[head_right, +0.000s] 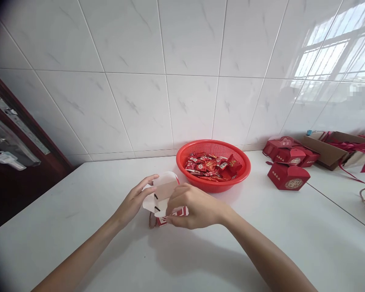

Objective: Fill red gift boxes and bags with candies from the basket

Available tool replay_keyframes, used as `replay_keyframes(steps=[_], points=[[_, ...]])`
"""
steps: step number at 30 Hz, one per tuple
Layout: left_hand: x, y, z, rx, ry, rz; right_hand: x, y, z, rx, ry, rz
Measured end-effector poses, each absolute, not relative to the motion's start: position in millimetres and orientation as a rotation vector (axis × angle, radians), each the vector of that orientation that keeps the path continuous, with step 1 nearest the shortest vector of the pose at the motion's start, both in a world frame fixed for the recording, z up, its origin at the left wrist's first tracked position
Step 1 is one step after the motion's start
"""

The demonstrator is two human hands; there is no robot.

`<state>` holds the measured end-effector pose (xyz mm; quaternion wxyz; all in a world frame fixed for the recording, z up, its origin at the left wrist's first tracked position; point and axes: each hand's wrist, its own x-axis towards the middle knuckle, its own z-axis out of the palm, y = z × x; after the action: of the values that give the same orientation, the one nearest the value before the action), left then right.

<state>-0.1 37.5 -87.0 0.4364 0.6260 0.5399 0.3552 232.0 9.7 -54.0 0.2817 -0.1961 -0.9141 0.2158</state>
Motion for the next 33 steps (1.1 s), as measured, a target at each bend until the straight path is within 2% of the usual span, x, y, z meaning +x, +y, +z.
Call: replay_keyframes(steps=[5,9,15,25,33], points=[[-4,45,-94,1.530,1.284,1.036,249,26,-47,-0.686,-2.108,0.623],[-11,59,-106,1.390,1.306,1.195,276,50,-46,-1.160,-1.860,0.438],[-19,74,-139,1.269,1.339,1.266,315,82,-61,-1.794,-1.891,0.368],[-4,60,-152,1.393,1.264,1.171,323,93,-70,-1.792,-2.239,0.645],[-5,59,-156,1.415,1.234,1.190,326,97,-69,-1.920,-2.201,0.628]])
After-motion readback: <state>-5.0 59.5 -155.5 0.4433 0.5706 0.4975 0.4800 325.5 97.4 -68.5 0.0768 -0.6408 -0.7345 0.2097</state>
